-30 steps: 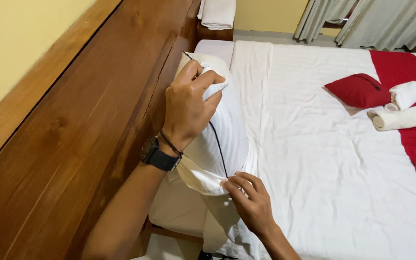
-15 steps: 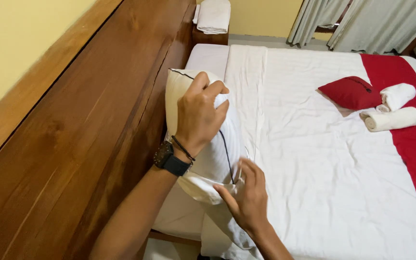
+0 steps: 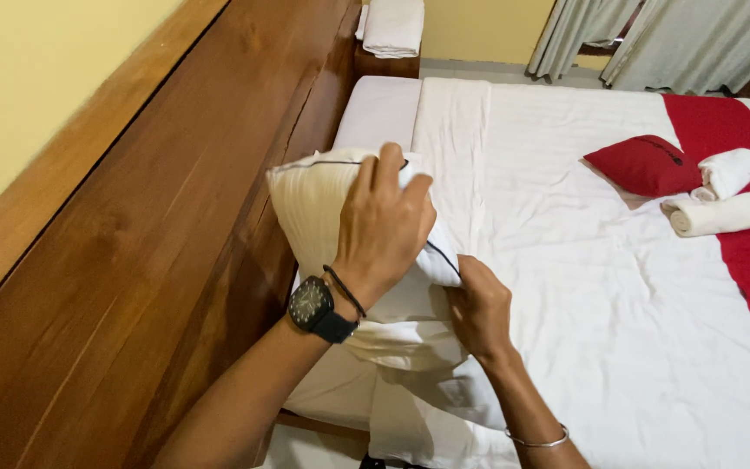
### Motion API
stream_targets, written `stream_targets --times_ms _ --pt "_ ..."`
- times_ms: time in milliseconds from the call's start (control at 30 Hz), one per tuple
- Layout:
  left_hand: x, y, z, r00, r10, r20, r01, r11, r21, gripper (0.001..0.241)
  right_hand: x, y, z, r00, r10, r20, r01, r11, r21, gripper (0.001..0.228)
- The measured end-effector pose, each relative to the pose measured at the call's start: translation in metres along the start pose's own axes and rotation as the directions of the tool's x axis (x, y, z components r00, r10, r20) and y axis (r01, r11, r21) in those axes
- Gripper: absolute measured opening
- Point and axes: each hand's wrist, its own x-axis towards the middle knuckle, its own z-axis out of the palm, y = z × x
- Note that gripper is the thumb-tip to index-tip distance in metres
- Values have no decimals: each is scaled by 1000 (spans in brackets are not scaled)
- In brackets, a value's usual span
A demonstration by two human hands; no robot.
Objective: The person puts a white pillow into a white pillowcase with a blue piping trim. They insert the pillow into the case, pull the fabric over the corners, and smooth the surface to ensure a neat fit.
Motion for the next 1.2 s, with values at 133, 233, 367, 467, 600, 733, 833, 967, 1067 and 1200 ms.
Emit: stream_targets --times_ms 133,233,367,467,600,733,833,967,1067,1200 --pt "-13 10 -23 976 113 185 -123 992 40 36 5 15 -1 999 -35 6 35 998 47 29" --pt "-26 14 -26 908 253 335 -298 950 90 57 7 19 -3 995 -89 49 90 996 -26 28" --pt "-48 14 -2 940 194 282 -245 957 155 12 8 14 -6 997 -8 79 12 998 -54 35" --pt "-55 11 0 943 251 220 -276 957 91 4 6 14 -8 998 21 64 -18 999 -46 35" --pt "-56 9 1 948 313 54 -316 946 68 12 3 5 -24 999 25 33 -24 999 -41 39" --pt "-50 6 -5 960 278 30 -280 955 101 10 -3 -12 -46 995 -102 -4 101 992 -70 46" --pt "-39 7 -15 976 162 145 -184 971 154 11 -22 -11 -55 991 -51 122 63 993 -95 69" --pt "-26 8 -33 984 163 69 -173 968 183 10 -36 -13 -49 998 7 67 -1 996 -89 32" --pt "-27 5 -33 982 174 73 -185 963 194 12 -40 -15 -46 997 23 70 -18 998 -67 21" --pt "-34 -1 -33 981 163 108 -183 960 213 12 -49 -5 -39 992 35 123 -25 997 -79 19"
